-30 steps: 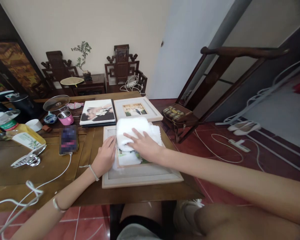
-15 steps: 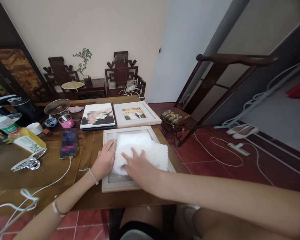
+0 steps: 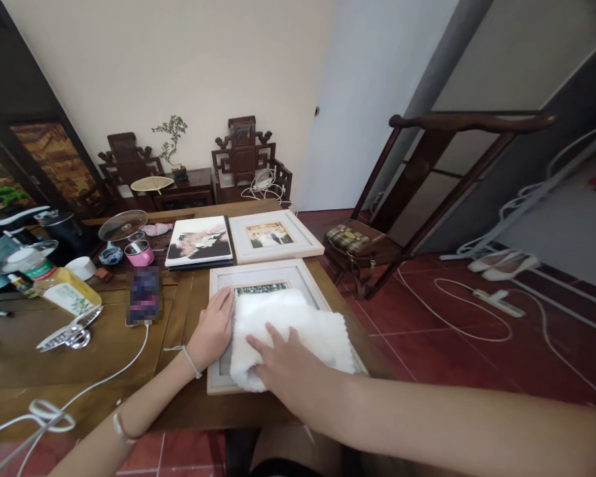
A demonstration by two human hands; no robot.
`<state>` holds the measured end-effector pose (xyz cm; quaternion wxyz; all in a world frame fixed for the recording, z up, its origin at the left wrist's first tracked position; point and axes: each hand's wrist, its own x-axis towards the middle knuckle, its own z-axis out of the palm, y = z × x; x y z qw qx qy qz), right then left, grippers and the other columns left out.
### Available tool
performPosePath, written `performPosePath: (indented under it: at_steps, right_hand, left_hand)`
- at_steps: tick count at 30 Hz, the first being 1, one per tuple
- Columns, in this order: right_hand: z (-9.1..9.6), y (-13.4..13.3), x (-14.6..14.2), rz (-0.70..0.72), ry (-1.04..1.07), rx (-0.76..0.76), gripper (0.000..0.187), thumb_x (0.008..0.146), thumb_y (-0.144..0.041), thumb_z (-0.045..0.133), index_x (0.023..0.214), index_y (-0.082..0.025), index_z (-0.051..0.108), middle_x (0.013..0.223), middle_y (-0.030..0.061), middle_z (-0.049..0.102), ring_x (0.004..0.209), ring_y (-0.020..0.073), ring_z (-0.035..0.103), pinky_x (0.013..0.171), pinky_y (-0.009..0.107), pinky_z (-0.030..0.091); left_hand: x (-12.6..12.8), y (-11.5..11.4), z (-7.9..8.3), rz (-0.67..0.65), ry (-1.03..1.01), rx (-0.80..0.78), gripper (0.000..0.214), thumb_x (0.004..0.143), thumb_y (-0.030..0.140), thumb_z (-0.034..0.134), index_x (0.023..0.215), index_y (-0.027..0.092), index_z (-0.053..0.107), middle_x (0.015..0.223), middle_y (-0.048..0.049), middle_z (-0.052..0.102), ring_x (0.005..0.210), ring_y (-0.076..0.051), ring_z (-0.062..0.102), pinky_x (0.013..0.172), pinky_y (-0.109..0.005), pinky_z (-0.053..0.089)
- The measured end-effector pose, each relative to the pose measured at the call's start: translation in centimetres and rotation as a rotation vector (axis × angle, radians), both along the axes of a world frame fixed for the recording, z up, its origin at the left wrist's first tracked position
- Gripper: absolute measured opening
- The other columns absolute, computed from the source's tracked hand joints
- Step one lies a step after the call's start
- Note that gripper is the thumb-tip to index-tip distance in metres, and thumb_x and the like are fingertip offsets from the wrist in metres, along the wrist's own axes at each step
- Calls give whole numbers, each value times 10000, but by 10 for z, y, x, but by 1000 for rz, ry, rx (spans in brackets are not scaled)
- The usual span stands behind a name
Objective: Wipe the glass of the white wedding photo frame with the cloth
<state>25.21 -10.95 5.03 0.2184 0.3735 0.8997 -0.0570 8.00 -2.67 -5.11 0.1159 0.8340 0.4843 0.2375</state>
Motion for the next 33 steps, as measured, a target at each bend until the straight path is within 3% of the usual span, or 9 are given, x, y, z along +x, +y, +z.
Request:
performPosePath:
  at_steps: [7,9,12,16,19,24,29,33]
  right_hand:
    - [-2,13,-1,25,68,81,547,598,-146,792,1136,-166,695,1386,186,509,1214,470,475,838,592,515]
    - [-2,26,2,-17,88,136,495,638,-135,756,1127,-176,692,1353,179,539,1197,439,500,806,548,535]
    - [-10,53,13,-102,75,219,524,748,-97,631,1261,-201,614,1473,143,420,1291,415,416,840,527,527]
    - [-28,76,26,-164,32,281,590,807,-77,550,1379,-214,508,1573,100,219,1392,426,235,967,635,416]
    - [-31,71,25,-102,82,278,602,779,-77,583,1365,-202,525,1569,118,224,1385,453,227,976,673,384]
    - [-15,44,9,25,142,207,480,839,-99,525,1303,-206,585,1545,105,303,1344,443,325,925,617,463]
    - [-1,21,-3,128,83,58,414,780,-176,676,1191,-219,672,1482,138,406,1300,488,363,867,664,478]
    - [6,8,-9,111,64,19,345,782,-162,668,1121,-213,709,1358,165,536,1230,484,450,846,645,496]
  left_hand:
    - [0,0,0,-5,-3,4,467,973,212,322,1434,173,390,1474,-161,418,1391,-266,361,1133,-530,324]
    - [-1,2,-1,-31,-6,4,475,965,205,337,1436,180,388,1474,-161,417,1388,-269,366,1129,-525,332]
    - [0,4,-2,-58,-34,15,471,960,197,336,1425,185,410,1465,-158,430,1387,-266,368,1130,-516,333]
    - [5,4,2,-18,-120,-11,433,989,253,303,1389,177,452,1439,-142,469,1376,-240,393,1145,-493,323]
    - [9,1,12,13,-216,-63,432,999,317,304,1361,148,468,1415,-142,503,1341,-223,441,1152,-459,322]
    - [13,-3,24,83,-396,-99,470,1004,395,277,1356,143,461,1427,-129,496,1335,-209,449,1157,-437,312]
    - [15,-1,20,57,-389,-84,494,1007,412,243,1322,134,504,1418,-122,505,1359,-206,420,1178,-421,278]
    - [16,0,15,38,-306,-67,479,1009,401,263,1325,138,509,1429,-123,496,1382,-204,391,1191,-405,259]
